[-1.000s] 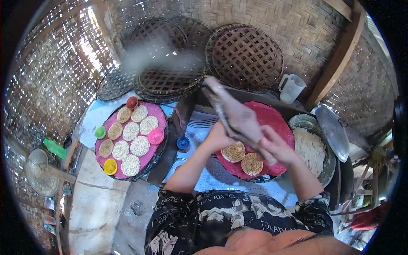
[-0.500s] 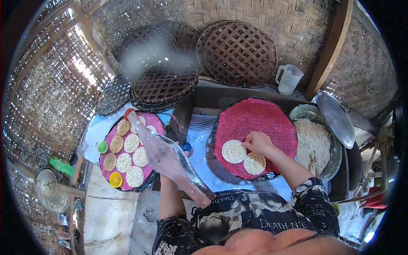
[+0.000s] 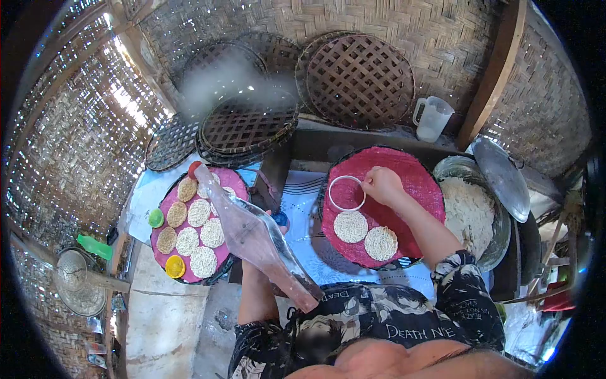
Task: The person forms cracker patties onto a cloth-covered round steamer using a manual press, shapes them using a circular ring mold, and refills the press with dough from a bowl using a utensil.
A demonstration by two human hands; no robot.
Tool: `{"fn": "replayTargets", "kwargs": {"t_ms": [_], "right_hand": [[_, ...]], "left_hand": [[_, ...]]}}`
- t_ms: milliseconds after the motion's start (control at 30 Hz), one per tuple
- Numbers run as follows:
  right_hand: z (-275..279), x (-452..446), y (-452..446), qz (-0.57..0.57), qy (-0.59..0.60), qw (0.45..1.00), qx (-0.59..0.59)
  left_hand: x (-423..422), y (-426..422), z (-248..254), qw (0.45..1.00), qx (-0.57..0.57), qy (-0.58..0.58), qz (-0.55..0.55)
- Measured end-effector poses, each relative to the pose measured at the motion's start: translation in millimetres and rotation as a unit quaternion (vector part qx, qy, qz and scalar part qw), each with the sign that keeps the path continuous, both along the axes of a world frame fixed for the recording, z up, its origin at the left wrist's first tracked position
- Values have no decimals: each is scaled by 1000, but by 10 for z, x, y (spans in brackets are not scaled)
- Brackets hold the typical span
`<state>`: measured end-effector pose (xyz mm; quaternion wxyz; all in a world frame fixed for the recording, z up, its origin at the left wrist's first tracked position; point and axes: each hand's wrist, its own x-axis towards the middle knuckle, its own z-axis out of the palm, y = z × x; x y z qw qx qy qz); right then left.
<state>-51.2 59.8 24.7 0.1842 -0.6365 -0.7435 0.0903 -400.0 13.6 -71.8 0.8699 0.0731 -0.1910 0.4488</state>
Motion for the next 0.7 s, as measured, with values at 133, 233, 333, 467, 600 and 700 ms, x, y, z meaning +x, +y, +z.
{"fn": "replayTargets", "kwargs": {"t_ms": [133, 233, 333, 467, 600, 700], "right_hand": [[-122, -36, 178, -29, -19, 998, -43], [-133, -55, 180, -30, -29, 996, -73], [-130, -52, 149, -28, -41, 995, -88], [-49, -28, 52, -27, -66, 997, -2], [290, -221, -283, 43, 115, 992, 36], [325, -448, -632, 159, 467, 829, -263]], "left_hand": [[47, -135, 297, 998, -31, 51, 10], [-12, -125, 286, 993, 14, 106, 57], [-46, -97, 246, 959, 74, 203, 183], [39, -40, 63, 716, 127, 549, 413], [516, -178, 901, 500, 149, 678, 518], [804, -19, 1049, 221, 249, 754, 566]]}}
